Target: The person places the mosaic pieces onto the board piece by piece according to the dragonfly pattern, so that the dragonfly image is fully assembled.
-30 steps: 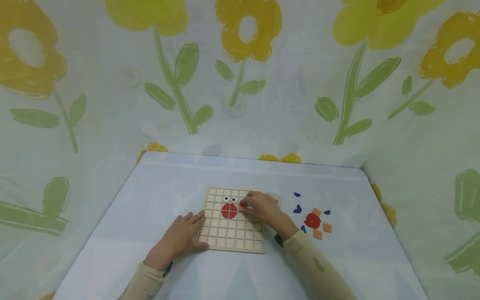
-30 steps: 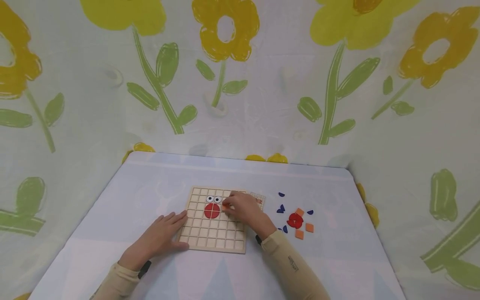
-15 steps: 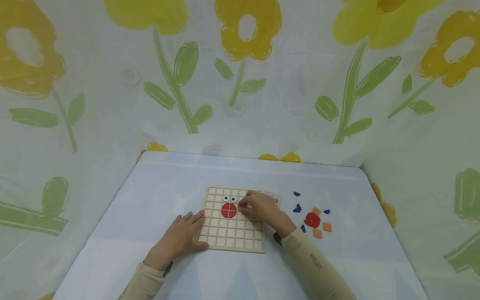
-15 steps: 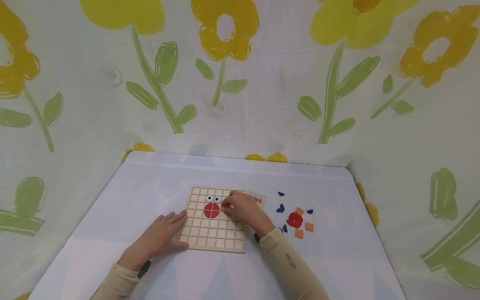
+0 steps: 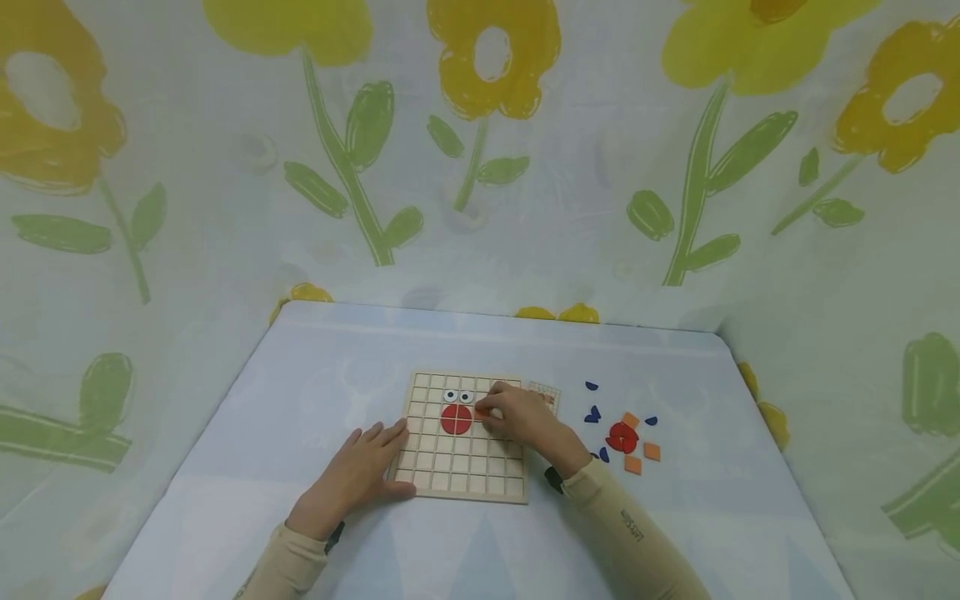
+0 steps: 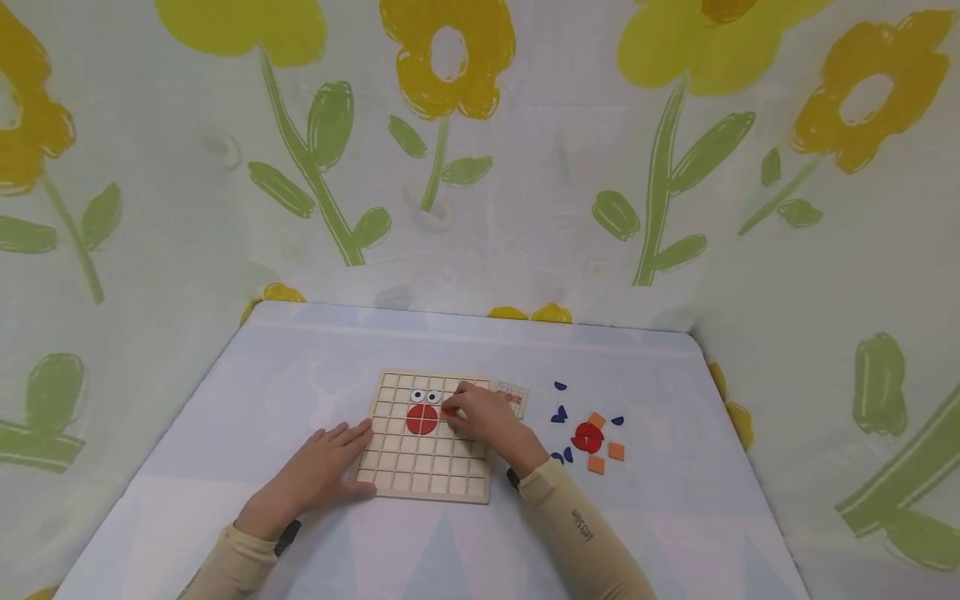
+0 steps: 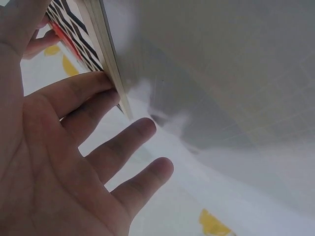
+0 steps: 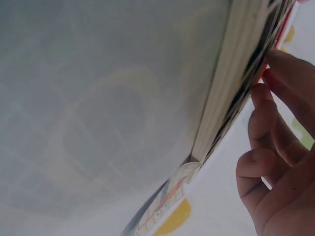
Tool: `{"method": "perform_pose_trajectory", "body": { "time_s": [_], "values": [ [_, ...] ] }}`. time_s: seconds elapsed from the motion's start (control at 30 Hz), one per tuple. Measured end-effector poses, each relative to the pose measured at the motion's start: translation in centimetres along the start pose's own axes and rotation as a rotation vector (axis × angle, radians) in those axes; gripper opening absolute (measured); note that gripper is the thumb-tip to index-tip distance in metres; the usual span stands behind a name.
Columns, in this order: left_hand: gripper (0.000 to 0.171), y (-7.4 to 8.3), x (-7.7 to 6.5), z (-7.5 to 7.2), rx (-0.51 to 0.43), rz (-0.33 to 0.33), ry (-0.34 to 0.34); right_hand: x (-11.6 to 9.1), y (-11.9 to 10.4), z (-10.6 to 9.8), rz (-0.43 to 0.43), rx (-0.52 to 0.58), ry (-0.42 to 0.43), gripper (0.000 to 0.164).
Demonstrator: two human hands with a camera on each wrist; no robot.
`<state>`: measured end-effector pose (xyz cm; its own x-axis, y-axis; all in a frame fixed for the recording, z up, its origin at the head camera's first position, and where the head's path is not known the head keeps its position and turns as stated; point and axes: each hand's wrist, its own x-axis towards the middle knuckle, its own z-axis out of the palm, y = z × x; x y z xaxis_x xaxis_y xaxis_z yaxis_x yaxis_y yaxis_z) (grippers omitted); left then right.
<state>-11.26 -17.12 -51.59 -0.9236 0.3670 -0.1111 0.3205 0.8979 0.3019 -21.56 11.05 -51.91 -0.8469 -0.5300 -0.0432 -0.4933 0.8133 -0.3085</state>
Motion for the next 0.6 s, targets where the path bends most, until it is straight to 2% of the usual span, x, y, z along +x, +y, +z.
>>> {"method": "perform_pose_trajectory", "body": {
  "time_s": [0.23,0.6],
  "values": [
    [0.092,-0.2,0.1,0.3,-0.001,0.013,0.01,-0.7,0.2,-1.0,0.01,0.039,-0.013,0.03],
    [0.091,-0.1,0.0,0.2,-0.009,0.012,0.012,-3.3,2.4,-2.6,0.121,0.091,0.137,0.033]
  ]
}}
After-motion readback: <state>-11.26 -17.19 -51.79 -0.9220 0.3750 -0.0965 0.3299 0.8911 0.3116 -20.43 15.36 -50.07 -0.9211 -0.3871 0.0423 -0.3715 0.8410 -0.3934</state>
